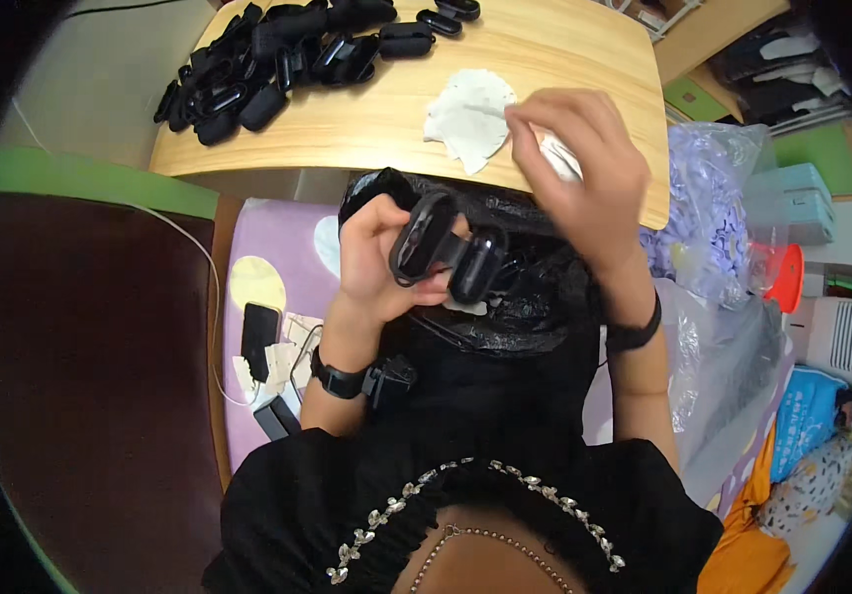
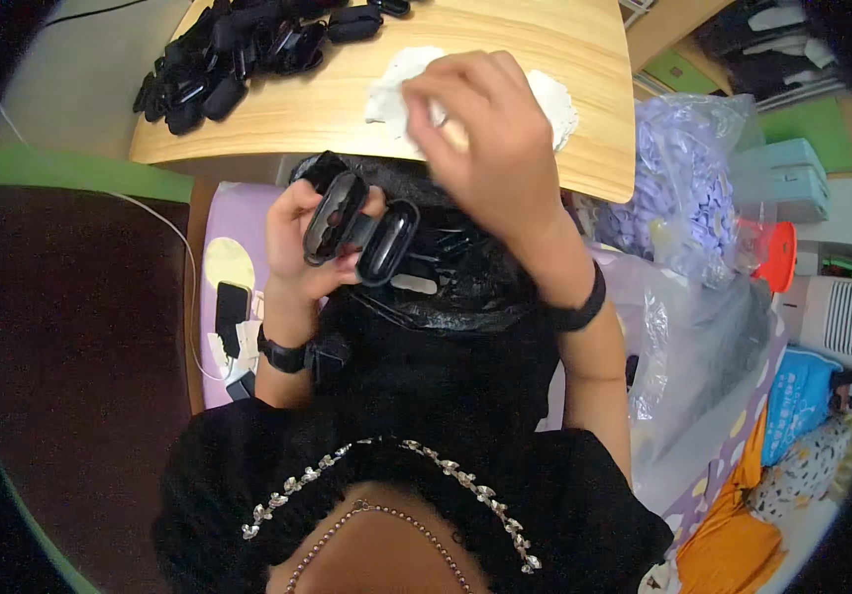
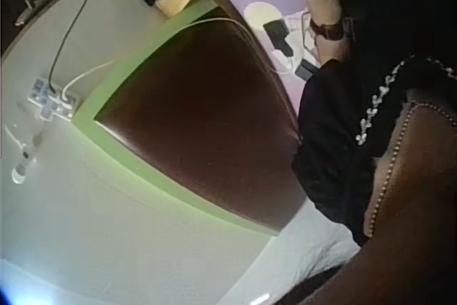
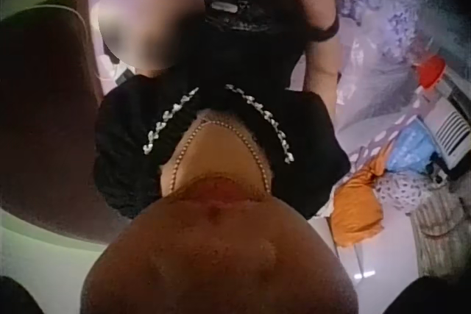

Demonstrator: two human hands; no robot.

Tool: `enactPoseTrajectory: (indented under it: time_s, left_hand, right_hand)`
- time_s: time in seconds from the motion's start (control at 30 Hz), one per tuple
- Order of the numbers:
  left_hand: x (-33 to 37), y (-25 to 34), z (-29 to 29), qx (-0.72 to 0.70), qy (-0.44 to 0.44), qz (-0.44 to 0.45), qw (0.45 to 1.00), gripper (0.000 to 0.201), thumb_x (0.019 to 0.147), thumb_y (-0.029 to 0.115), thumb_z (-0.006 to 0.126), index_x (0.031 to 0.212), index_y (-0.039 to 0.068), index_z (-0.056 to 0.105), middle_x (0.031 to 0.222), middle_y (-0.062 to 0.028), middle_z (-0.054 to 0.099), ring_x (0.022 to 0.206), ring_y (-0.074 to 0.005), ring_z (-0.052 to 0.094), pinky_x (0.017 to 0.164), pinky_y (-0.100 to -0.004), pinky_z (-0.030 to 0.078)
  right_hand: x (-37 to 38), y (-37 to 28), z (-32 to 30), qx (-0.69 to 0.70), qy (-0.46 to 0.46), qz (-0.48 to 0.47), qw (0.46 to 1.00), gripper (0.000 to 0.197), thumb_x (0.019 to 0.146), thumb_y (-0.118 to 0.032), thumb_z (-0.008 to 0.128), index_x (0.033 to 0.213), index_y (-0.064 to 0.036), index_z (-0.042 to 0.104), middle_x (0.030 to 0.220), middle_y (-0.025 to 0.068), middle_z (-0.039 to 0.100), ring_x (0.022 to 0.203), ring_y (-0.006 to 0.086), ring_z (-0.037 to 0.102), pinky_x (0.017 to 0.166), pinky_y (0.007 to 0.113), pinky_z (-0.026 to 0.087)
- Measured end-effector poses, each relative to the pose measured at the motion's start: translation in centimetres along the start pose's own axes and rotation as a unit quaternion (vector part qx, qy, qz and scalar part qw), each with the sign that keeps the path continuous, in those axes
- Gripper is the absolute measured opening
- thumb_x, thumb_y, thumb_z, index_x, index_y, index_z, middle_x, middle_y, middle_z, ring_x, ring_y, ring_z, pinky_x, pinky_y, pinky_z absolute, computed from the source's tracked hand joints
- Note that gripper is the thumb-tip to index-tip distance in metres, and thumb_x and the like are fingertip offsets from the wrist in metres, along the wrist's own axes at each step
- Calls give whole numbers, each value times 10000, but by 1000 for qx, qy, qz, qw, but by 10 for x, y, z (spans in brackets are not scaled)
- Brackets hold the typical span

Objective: Placing white foam pads inside black plastic cases and organizing them.

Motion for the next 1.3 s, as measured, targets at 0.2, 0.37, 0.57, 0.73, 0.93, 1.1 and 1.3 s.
enactPoseTrajectory:
  time_s: [0.2,0.37,0.57,0.73,0.93,1.1,1.3]
  left_hand:
    - [4,-17,9,33,148,-41,988,407,752,260,318,842,-56,558,601,-147,537,378,-223,438,305,-270,316]
    - [9,-38,19,38,56,-129,989,373,746,245,325,771,-51,549,565,-143,519,343,-214,411,294,-269,305]
    - [13,-50,11,13,66,-140,988,365,748,257,337,737,-34,557,523,-118,497,332,-202,400,285,-271,285]
    - [19,-54,12,29,9,-141,990,355,746,266,345,714,-19,554,496,-100,480,325,-196,394,278,-272,272]
    - [20,-52,-6,95,123,-106,982,297,782,185,364,707,-24,561,560,-139,537,356,-193,463,298,-259,354]
    - [7,-28,3,447,179,-40,876,418,839,366,438,758,-9,605,560,-113,574,371,-176,496,350,-254,391]
    - [12,129,7,805,367,45,463,553,787,522,564,828,-25,638,619,-153,626,547,-233,616,509,-327,490]
  right_hand:
    - [-58,-88,-22,-20,-78,-296,952,275,646,-77,621,916,-46,659,852,45,591,771,192,564,793,366,464]
    - [-72,-85,-19,-13,-141,-280,950,279,660,-105,606,929,-38,644,878,48,592,813,187,570,856,408,447]
    - [-75,-75,-18,9,-197,-225,954,274,693,-117,590,948,-20,621,878,54,591,842,192,581,950,496,386]
    - [-83,-76,-16,-39,-214,-198,956,274,705,-120,584,956,-13,608,891,58,588,867,198,583,976,533,341]
    - [-91,-74,-5,-121,-221,-157,955,251,705,-123,582,933,-21,605,878,55,568,884,190,566,987,547,317]
    - [-103,-56,3,-65,-306,-148,938,244,698,-106,610,932,-38,605,877,54,570,884,188,564,989,536,312]
    - [-85,26,-9,80,-221,10,972,207,720,-89,646,918,-36,622,887,84,578,867,239,568,876,411,416]
Point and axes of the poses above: each hand's wrist, its own x-axis towards the middle knuckle, its own z-axis out of the palm, y = z × x, the point moved 8 cm from there along x, towards the middle knuckle
